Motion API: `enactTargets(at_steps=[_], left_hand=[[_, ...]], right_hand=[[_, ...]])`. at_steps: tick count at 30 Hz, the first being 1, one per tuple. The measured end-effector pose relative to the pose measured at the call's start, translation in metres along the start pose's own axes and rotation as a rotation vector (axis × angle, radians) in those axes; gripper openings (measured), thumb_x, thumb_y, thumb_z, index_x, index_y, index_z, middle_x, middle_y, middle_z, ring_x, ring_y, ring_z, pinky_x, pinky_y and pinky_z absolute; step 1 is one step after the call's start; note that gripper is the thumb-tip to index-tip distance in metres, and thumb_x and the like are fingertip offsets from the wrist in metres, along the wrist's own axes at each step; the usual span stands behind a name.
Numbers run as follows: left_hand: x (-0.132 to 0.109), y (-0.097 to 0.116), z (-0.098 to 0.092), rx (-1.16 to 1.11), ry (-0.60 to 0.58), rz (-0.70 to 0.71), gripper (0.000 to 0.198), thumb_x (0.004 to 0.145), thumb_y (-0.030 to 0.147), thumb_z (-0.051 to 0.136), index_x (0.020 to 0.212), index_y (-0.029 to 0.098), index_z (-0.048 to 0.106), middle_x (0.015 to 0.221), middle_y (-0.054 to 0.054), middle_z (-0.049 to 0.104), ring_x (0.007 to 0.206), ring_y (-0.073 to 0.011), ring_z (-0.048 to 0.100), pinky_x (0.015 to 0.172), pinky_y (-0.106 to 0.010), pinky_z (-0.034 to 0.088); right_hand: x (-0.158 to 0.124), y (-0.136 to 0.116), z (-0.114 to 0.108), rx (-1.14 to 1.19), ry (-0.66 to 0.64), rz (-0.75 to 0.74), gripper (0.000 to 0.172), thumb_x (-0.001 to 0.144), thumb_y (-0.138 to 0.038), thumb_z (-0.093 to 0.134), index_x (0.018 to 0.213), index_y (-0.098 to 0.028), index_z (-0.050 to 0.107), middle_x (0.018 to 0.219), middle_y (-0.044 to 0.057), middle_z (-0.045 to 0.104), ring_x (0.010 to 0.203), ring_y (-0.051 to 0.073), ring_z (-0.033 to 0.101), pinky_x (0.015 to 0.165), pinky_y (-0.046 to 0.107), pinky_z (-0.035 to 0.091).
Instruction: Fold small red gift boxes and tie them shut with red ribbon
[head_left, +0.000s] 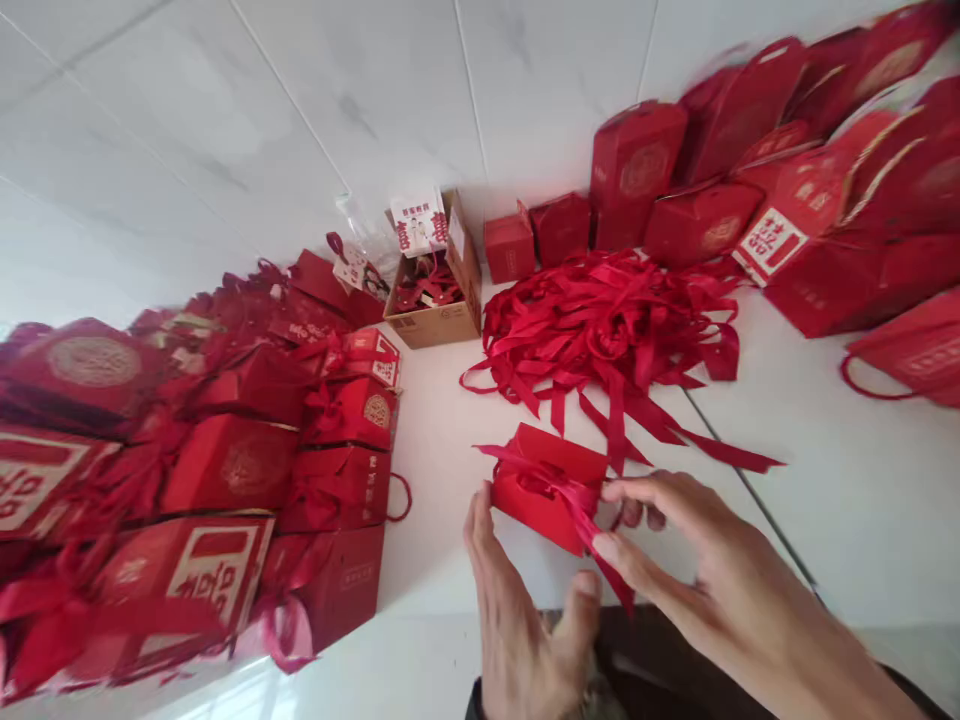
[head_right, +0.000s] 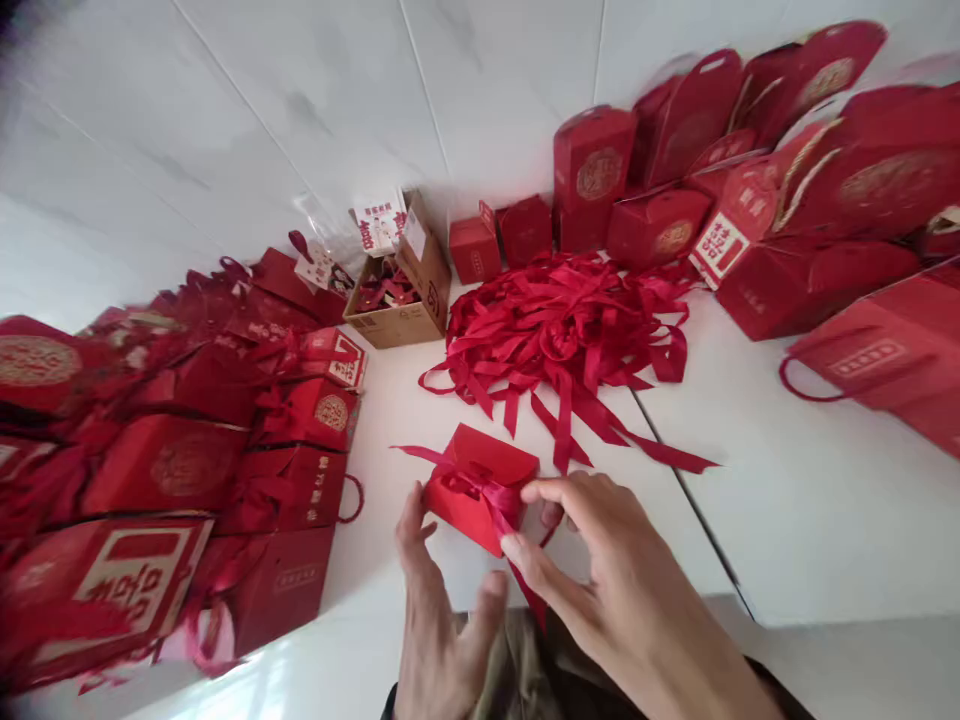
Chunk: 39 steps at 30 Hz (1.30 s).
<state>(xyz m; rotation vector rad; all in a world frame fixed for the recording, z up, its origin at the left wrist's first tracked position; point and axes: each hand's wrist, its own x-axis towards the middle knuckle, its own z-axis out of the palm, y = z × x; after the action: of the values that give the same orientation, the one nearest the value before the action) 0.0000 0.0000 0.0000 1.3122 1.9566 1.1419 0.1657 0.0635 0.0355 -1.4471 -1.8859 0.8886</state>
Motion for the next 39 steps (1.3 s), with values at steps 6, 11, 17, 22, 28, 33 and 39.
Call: enactTargets(at_steps=[6, 11, 17, 22, 28, 33, 39], left_hand=[[0.046, 0.008, -0.023, 0.004, 0.05, 0.251, 0.029, 0.106, 0.034, 0.053, 0.133, 0.034, 0.062, 0.145, -0.008, 0.057, 0.14, -0.0281, 0.052, 0.111, -0.045, 0.045], [0.072, 0.015, -0.019, -0.09, 0.035, 0.29, 0.007, 0.099, 0.028, 0.066, 0.096, 0.027, 0.073, 0.119, -0.006, 0.068, 0.124, -0.0233, 0.062, 0.101, -0.036, 0.05], [0.07, 0.013, -0.016, -0.407, 0.034, 0.121, 0.012, 0.098, 0.032, 0.07, 0.091, 0.023, 0.065, 0.106, -0.004, 0.074, 0.102, -0.0177, 0.07, 0.089, -0.03, 0.054], [0.068, 0.01, -0.013, -0.478, 0.123, 0.151, 0.015, 0.093, 0.029, 0.075, 0.087, 0.022, 0.064, 0.096, -0.004, 0.074, 0.098, -0.0175, 0.07, 0.084, -0.027, 0.054], [0.072, 0.007, -0.014, -0.496, 0.154, 0.082, 0.017, 0.094, 0.033, 0.075, 0.091, 0.021, 0.063, 0.089, -0.003, 0.069, 0.083, -0.0146, 0.068, 0.077, -0.024, 0.055], [0.073, 0.008, -0.018, -0.522, 0.127, 0.048, 0.021, 0.095, 0.037, 0.073, 0.105, 0.024, 0.061, 0.097, -0.002, 0.065, 0.087, -0.0134, 0.066, 0.078, -0.022, 0.054], [0.072, 0.006, -0.018, -0.496, 0.117, 0.058, 0.026, 0.09, 0.034, 0.078, 0.11, 0.024, 0.065, 0.103, -0.004, 0.067, 0.092, -0.015, 0.068, 0.082, -0.022, 0.055]], right_hand=[[0.009, -0.012, 0.008, 0.083, 0.036, 0.058, 0.026, 0.104, -0.054, 0.057, 0.1, -0.031, 0.068, 0.089, -0.001, 0.07, 0.081, 0.021, 0.07, 0.072, 0.032, 0.059], [0.013, -0.01, 0.009, 0.104, 0.003, 0.102, 0.03, 0.102, -0.057, 0.056, 0.1, -0.029, 0.067, 0.088, 0.0, 0.07, 0.068, 0.019, 0.066, 0.052, 0.028, 0.052], [0.014, -0.009, 0.006, 0.055, 0.047, 0.136, 0.035, 0.103, -0.058, 0.051, 0.096, -0.028, 0.068, 0.085, -0.001, 0.071, 0.049, 0.015, 0.053, 0.043, 0.027, 0.043], [0.014, -0.013, 0.005, 0.107, 0.027, 0.19, 0.031, 0.102, -0.057, 0.055, 0.095, -0.029, 0.066, 0.081, -0.004, 0.069, 0.043, 0.012, 0.038, 0.041, 0.027, 0.036], [0.015, -0.013, 0.005, 0.135, 0.036, 0.212, 0.027, 0.099, -0.053, 0.06, 0.089, -0.028, 0.064, 0.075, -0.005, 0.064, 0.041, 0.011, 0.033, 0.038, 0.027, 0.032], [0.014, -0.014, 0.003, 0.166, 0.012, 0.199, 0.026, 0.1, -0.055, 0.059, 0.104, -0.029, 0.065, 0.09, -0.002, 0.071, 0.059, 0.015, 0.059, 0.049, 0.026, 0.045], [0.013, -0.007, 0.007, 0.164, -0.045, 0.212, 0.03, 0.101, -0.057, 0.057, 0.098, -0.029, 0.065, 0.075, -0.005, 0.063, 0.04, 0.011, 0.027, 0.035, 0.026, 0.028]])
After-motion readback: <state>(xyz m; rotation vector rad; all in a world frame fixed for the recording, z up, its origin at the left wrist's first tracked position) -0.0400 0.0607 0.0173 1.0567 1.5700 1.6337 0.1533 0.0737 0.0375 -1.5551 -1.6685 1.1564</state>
